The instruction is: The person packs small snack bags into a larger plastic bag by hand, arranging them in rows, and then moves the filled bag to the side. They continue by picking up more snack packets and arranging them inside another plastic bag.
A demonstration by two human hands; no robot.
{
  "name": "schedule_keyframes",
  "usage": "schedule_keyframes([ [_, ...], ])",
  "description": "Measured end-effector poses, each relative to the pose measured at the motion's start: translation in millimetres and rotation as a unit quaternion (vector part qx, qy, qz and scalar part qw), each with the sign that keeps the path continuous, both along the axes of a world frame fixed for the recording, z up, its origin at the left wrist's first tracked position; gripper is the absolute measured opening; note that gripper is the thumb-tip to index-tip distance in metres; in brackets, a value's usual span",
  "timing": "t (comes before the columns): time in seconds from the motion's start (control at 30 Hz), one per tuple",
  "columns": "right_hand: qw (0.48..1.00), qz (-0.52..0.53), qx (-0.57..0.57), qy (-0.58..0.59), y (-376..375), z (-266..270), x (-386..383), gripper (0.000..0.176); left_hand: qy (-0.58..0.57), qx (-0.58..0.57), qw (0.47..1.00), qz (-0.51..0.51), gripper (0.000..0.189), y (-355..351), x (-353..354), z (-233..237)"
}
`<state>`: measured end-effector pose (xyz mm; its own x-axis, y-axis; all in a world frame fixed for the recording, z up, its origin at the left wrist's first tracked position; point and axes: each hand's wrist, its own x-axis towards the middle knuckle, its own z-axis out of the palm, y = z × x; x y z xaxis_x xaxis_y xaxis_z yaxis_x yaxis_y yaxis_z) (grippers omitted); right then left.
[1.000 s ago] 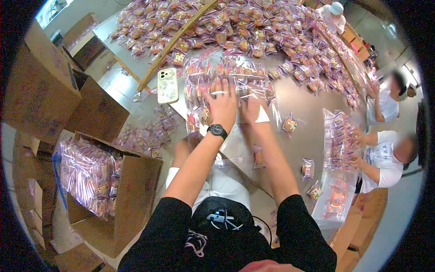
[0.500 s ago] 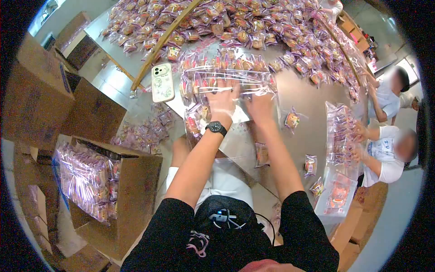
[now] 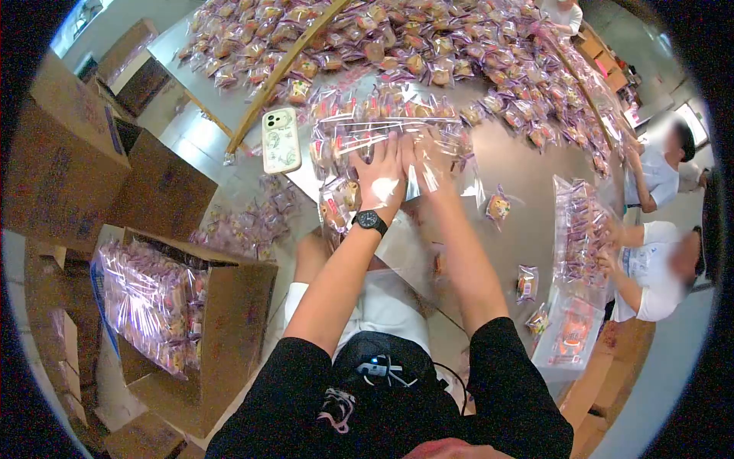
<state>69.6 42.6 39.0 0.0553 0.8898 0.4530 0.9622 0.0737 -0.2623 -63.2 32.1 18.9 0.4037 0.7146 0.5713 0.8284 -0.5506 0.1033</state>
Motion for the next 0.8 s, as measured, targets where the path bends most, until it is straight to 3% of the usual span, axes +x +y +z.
schedule_keyframes([
  [0.03, 0.997, -0.056, -0.042, 0.037, 5, -4, -7, 0.048, -0.005, 0.002, 1.0, 0.003, 0.053, -1, 0, -2],
  [0.13, 0.981, -0.103, -0.163, -0.035, 7, 10, -15, 0.054, -0.008, -0.017, 1.0, 0.01, 0.056, -1, 3, -4],
  [0.17, 0.991, -0.081, -0.105, 0.013, 11, 6, -13, 0.059, 0.001, -0.042, 0.999, 0.012, 0.057, -1, 2, 0],
  [0.27, 0.981, -0.086, -0.172, 0.008, 22, 4, -8, 0.063, 0.011, -0.036, 0.999, 0.014, 0.055, 4, 3, -8],
  [0.33, 0.984, -0.086, -0.159, -0.002, 23, 2, -11, 0.065, -0.039, -0.011, 0.999, 0.022, 0.053, 13, 8, -26],
  [0.37, 0.984, -0.085, -0.157, 0.0, 22, 7, -13, 0.066, 0.02, -0.01, 0.999, 0.039, 0.054, 13, 7, -20],
  [0.4, 0.985, -0.084, -0.153, 0.001, 22, 12, -14, 0.067, 0.002, -0.011, 0.999, 0.05, 0.055, 11, 8, -12],
  [0.43, 0.963, -0.075, -0.256, -0.031, 24, 22, -10, 0.065, 0.023, -0.032, 0.998, 0.05, 0.055, 10, 9, -5],
  [0.53, 0.984, -0.013, 0.012, -0.179, 7, -35, 13, 0.063, 0.087, -0.076, 0.993, 0.034, 0.051, 3, 2, 15],
  [0.6, 0.99, -0.006, -0.014, -0.139, -23, -32, 3, 0.055, 0.047, -0.039, 0.998, 0.009, 0.051, 14, 1, -1],
  [0.67, 0.988, 0.028, 0.041, -0.145, -48, -26, 0, 0.055, 0.017, 0.004, 0.999, -0.027, 0.059, 12, -6, -15],
  [0.7, 0.992, 0.071, 0.056, -0.084, -65, -11, -3, 0.056, 0.016, -0.001, 0.999, -0.03, 0.059, 2, -9, -7],
  [0.8, 0.99, 0.073, 0.076, -0.094, -95, -23, -1, 0.058, 0.078, 0.015, 0.997, -0.003, 0.058, -38, -20, 21],
])
